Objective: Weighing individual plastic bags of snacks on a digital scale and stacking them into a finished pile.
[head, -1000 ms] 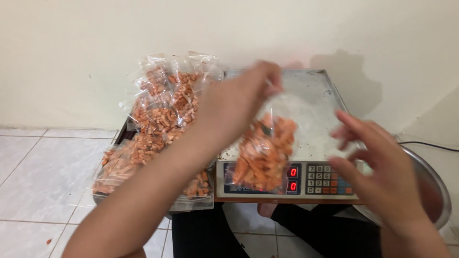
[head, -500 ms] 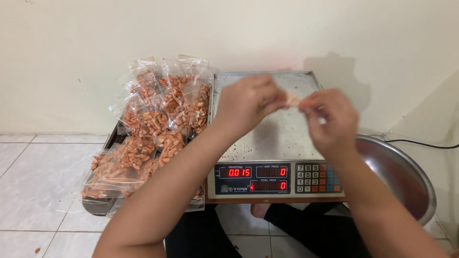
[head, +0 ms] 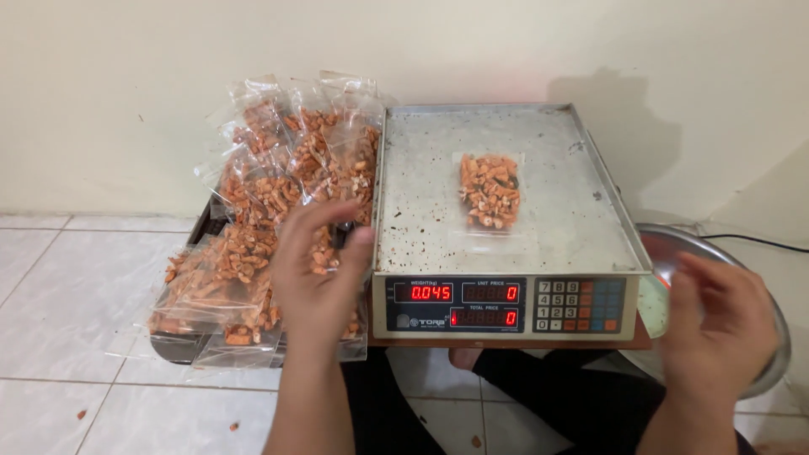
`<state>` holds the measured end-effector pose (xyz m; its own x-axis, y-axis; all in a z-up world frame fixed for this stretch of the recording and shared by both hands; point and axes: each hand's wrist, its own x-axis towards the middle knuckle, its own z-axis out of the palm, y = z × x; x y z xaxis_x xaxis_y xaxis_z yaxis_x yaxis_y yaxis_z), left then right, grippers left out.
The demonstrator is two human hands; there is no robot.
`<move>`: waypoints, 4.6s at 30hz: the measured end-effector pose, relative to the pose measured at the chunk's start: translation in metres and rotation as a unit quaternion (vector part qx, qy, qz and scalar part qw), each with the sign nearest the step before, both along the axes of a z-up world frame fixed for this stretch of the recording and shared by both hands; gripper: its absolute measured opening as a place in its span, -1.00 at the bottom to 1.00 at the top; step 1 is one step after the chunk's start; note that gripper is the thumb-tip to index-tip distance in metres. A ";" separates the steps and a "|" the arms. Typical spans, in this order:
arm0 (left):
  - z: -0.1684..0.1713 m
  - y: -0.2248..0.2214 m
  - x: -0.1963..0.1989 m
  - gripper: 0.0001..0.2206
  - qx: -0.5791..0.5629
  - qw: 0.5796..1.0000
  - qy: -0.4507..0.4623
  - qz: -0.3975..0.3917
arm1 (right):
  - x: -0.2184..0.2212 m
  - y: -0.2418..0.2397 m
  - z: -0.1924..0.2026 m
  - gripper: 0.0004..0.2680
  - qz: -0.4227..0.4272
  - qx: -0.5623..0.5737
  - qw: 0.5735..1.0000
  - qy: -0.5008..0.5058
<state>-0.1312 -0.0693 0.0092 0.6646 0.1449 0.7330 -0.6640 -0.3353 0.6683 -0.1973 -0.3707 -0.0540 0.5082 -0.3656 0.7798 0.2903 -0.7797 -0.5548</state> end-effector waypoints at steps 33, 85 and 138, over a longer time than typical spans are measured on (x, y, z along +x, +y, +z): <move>-0.045 -0.001 0.005 -0.84 0.017 0.993 0.116 -0.034 | 0.054 0.056 0.023 -0.66 0.063 -0.364 0.922 0.115; -0.007 0.169 0.054 -0.63 0.276 0.822 0.472 -0.159 | -0.014 -0.020 -0.026 -0.75 0.081 0.116 0.974 0.176; -0.022 -0.067 0.069 -0.88 0.437 0.886 -0.005 -0.155 | 0.091 0.030 0.010 -0.91 0.197 -0.207 0.948 0.140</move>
<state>-0.0625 -0.1367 -0.0126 0.5651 -0.6701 0.4812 -0.8198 -0.5217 0.2362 -0.1061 -0.3408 -0.0443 0.7504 0.2038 0.6287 0.4909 -0.8088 -0.3237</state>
